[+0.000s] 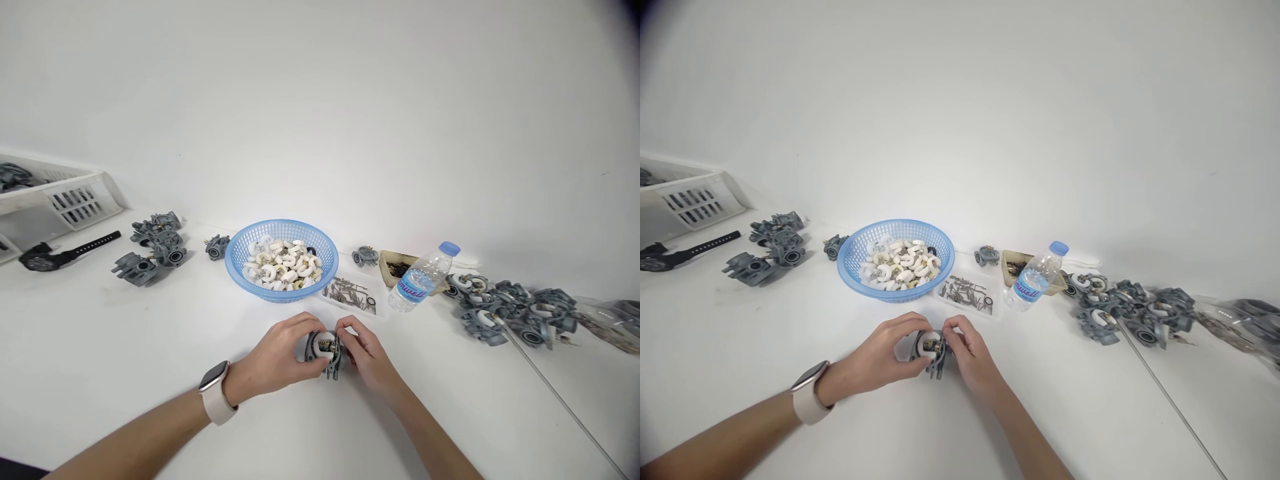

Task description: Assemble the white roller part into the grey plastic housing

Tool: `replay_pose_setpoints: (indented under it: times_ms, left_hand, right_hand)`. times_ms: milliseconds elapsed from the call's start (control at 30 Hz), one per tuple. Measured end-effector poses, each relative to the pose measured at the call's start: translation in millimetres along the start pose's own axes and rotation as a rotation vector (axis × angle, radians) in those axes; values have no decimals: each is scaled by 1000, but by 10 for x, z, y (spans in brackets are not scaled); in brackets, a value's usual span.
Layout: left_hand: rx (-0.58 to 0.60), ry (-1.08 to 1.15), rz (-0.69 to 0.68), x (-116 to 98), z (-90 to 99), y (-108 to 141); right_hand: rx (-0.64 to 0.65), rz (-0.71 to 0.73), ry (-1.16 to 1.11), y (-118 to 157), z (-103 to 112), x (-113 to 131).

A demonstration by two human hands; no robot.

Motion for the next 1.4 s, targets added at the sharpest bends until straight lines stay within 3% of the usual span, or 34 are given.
replay_pose_setpoints:
  times_ms: [1167,1400]
  left_hand:
    - [-13,-20,-21,9,1,0]
    - [-8,-25,-15,-3,5,2]
  right_hand:
    - [-25,223,187,-8,65,27]
    - [-46,119,125,11,77,28]
Point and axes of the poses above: each hand's wrist, its own y-axis away from the middle knuckle, its own z-axis out of the back of the hand, x = y × z, the point moved 2 cm from there along -y, towards the middle knuckle, and after that the axes turned 14 degrees about -y, right-handed, at the moved point
